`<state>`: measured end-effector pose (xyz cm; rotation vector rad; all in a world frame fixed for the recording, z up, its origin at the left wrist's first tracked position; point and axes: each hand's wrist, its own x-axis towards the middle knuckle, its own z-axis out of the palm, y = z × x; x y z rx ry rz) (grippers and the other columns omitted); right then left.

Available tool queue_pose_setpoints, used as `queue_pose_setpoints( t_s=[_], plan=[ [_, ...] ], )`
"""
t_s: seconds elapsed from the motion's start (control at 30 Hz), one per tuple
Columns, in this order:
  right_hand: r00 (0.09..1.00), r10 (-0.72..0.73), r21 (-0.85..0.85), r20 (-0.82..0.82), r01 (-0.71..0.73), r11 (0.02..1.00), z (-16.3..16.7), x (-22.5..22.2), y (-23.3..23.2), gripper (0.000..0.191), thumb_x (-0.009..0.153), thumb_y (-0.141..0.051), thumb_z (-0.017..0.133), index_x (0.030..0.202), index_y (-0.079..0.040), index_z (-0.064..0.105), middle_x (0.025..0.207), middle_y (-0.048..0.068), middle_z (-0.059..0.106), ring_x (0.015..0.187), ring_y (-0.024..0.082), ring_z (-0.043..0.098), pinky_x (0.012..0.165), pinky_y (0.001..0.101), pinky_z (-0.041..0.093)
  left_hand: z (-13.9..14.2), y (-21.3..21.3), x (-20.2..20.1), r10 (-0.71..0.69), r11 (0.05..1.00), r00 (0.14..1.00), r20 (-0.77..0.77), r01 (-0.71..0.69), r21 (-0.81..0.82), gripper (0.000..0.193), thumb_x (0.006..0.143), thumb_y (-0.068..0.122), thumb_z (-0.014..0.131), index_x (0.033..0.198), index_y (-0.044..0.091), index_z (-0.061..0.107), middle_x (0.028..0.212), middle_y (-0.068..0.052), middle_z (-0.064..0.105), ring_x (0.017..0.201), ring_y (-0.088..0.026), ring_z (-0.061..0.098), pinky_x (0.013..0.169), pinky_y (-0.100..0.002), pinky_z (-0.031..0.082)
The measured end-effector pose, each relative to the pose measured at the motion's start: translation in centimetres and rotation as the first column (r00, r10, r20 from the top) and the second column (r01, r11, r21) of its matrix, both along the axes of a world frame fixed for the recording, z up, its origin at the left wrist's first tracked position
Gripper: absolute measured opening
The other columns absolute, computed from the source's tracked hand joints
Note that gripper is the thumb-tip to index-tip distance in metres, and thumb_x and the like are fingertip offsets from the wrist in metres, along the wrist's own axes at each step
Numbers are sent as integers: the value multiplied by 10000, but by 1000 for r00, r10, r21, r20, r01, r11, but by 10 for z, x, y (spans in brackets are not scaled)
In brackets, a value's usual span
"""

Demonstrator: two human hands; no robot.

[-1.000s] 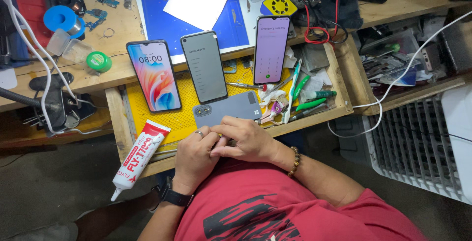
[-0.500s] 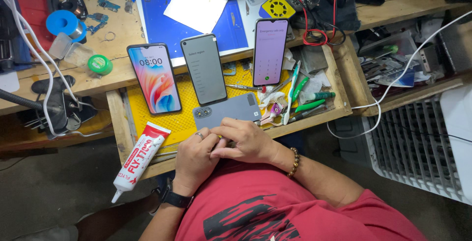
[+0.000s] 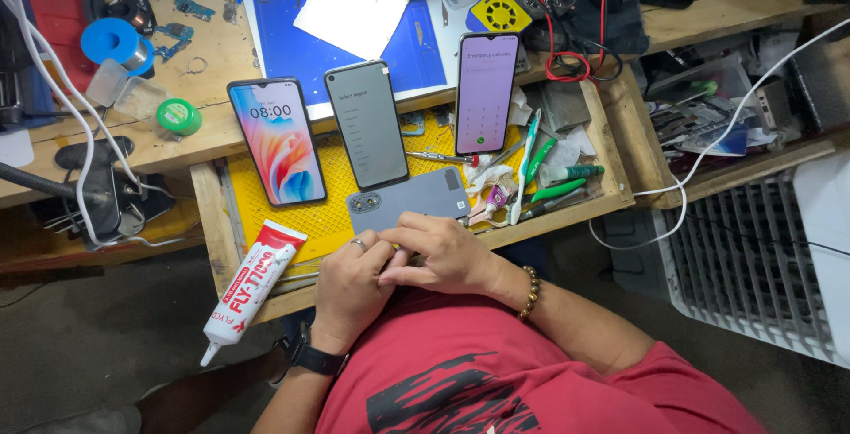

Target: The person connects a charging cable to a smartphone and navigates its screen. They then place the phone on the workbench and handle several other smartphones, turning them over and interacting with their touchscreens. The person also picks up a tube of adhesive.

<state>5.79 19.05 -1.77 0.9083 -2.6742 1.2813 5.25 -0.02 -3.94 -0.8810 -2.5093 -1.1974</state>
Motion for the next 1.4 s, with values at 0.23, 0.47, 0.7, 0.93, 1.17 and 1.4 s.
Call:
queue_pose_setpoints(
  t_s=[0.23,0.47,0.7,0.93,1.17,1.4],
  plan=[
    [994,-92,-157,52,99,983,-11,7,6,902,884,-371,815,1543,14,334,920,66,613,796,199,640,726,321,545,9,2,1,14,1000,1000,10,-14,-5,261,872,253,767,728,84,627,703,-83,552,609,-297,594,532,-432,468],
    [904,-335,-620,266,426,658,-25,-13,30,866,1089,-324,589,1644,57,44,966,6,565,858,87,549,822,230,510,16,5,2,49,998,999,3,-49,-25,339,890,272,786,672,86,605,666,-77,533,573,-284,577,515,-424,456],
    [990,-134,-257,49,142,956,-10,10,6,556,985,-256,725,1457,-17,553,1002,62,625,897,164,644,826,311,576,4,3,1,16,999,1000,-25,-17,-42,260,870,269,763,752,83,625,718,-85,575,626,-298,611,540,-427,483],
    [999,32,-150,23,-29,988,0,0,-5,624,886,-325,835,1402,-55,608,1065,108,640,911,240,667,795,322,566,-2,-1,2,-5,999,1000,9,5,-43,200,888,273,739,856,89,667,756,-102,628,662,-320,639,550,-446,502],
    [998,27,-134,53,-20,991,-5,1,-2,643,881,-348,835,1411,-65,608,1048,92,639,875,223,668,757,311,563,4,2,1,-13,1000,1000,0,13,-28,184,896,267,736,862,98,670,736,-85,629,662,-305,642,559,-444,501],
    [997,24,-102,77,-16,995,-5,0,-1,647,873,-361,836,1402,-60,614,1013,89,626,830,216,651,720,307,546,3,2,1,-10,1000,1000,-20,9,-26,215,893,274,749,824,99,646,734,-85,616,663,-298,636,562,-439,499]
  ],
)
